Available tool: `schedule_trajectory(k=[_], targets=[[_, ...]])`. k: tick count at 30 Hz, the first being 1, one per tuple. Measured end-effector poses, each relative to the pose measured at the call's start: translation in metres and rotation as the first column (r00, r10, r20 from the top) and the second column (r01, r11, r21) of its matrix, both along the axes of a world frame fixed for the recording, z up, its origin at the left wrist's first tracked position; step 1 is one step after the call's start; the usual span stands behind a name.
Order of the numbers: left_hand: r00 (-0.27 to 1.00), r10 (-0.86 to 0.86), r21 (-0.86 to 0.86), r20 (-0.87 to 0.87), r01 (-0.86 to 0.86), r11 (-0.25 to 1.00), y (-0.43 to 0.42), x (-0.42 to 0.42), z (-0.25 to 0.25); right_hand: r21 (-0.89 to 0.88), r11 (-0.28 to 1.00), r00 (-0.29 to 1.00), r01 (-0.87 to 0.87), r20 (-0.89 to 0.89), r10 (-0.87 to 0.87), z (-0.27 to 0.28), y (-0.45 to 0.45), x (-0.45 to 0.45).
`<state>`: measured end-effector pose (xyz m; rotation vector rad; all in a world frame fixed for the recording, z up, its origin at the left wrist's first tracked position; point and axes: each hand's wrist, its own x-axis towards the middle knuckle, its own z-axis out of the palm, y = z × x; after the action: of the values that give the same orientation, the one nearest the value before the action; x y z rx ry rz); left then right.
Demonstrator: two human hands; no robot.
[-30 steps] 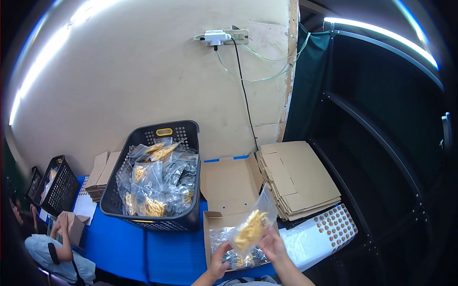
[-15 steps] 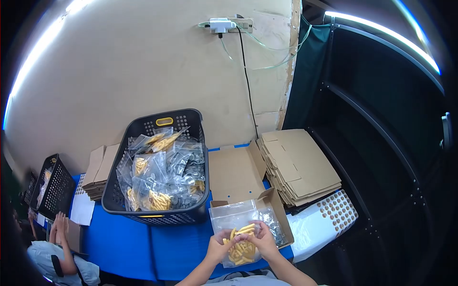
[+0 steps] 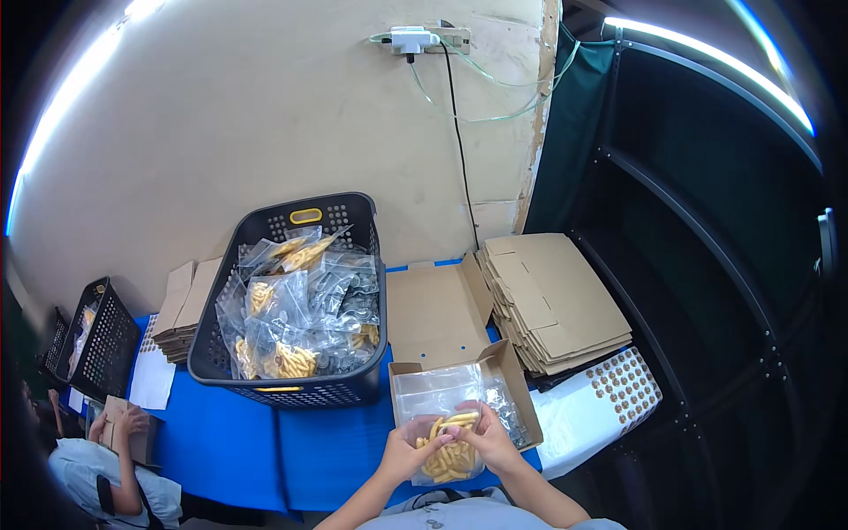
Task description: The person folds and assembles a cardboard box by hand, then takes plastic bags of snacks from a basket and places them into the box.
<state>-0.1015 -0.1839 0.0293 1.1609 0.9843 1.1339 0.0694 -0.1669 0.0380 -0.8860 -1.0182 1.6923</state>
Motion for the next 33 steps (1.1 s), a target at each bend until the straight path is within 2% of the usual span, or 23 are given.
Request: schedule_trajectory(k=[1,3,7,9,11,13,14,16,17,19,21,23,24,26,27,29,33], targets=[[1.0,0.003,-0.001,-0.002,-0.003,1.0,0.001,-0.001,-0.001,-0.001,1.0,1.0,-0.003,-0.002,0.003,-0.006,0.002,0.002],[0.999,-0.008,0.001,0.051,0.008,1.0,0.008,-0.002,-0.003,-0.11,0.994,0.993,-0.027,-0.114,0.014,-0.016,0.012,0.007],[0.994,0.003,-0.095,0.109,0.008,0.995,0.01,-0.001,-0.008,-0.104,0.994,0.993,-0.025,-0.113,0.013,-0.002,0.014,0.003],[0.999,0.019,0.02,-0.048,-0.018,1.0,0.004,0.003,-0.002,-0.015,1.0,0.998,0.007,0.058,-0.006,0.001,0.012,-0.001],[0.997,0.029,0.038,-0.066,-0.027,0.999,0.005,0.003,-0.009,-0.009,1.0,1.0,0.005,0.027,-0.004,-0.011,0.017,0.0],[0.996,0.039,0.051,-0.082,-0.034,0.998,0.004,0.003,-0.008,-0.203,0.979,0.994,0.032,-0.093,-0.052,-0.019,0.023,0.001],[0.995,0.046,0.046,-0.092,-0.042,0.998,0.002,0.003,-0.005,-0.206,0.978,0.995,0.026,-0.092,-0.046,-0.019,0.021,0.002],[0.993,0.058,0.043,-0.103,-0.054,0.998,0.004,0.001,0.0,-0.077,0.997,0.999,-0.017,0.034,0.019,-0.003,0.016,-0.001],[0.991,0.06,0.031,-0.123,-0.057,0.998,0.005,0.0,0.001,-0.078,0.997,0.999,-0.019,0.033,0.022,-0.004,0.016,-0.003],[0.988,0.055,0.012,-0.146,-0.053,0.999,0.004,0.0,0.0,0.054,0.998,0.978,0.017,0.208,-0.028,-0.008,0.012,-0.003],[0.991,-0.006,0.067,-0.136,0.016,0.998,0.006,0.003,-0.001,0.063,0.998,0.975,0.016,0.221,-0.029,-0.018,0.017,0.001],[0.995,0.033,0.057,-0.096,-0.028,0.998,0.005,0.006,-0.007,-0.206,0.977,0.996,0.063,-0.052,-0.076,-0.018,0.02,0.003],[0.996,0.076,0.049,-0.055,-0.073,0.996,0.006,0.008,-0.009,-0.206,0.976,0.996,0.065,-0.052,-0.077,-0.015,0.02,0.005],[0.995,0.102,0.025,-0.02,-0.102,0.994,0.008,0.01,-0.007,-0.073,0.997,0.999,-0.035,-0.014,0.034,-0.003,0.019,0.008],[0.991,0.13,-0.003,0.012,-0.13,0.992,0.008,0.011,-0.007,-0.072,0.997,0.999,-0.03,-0.014,0.029,0.002,0.017,0.009],[0.993,0.102,0.059,-0.055,-0.099,0.993,0.009,0.012,-0.008,0.018,0.999,0.999,-0.05,0.023,0.049,0.011,0.012,0.01],[0.998,0.051,-0.004,-0.026,-0.051,0.999,0.012,0.016,-0.006,0.007,0.999,0.998,-0.035,0.048,0.034,-0.008,0.019,0.021]])
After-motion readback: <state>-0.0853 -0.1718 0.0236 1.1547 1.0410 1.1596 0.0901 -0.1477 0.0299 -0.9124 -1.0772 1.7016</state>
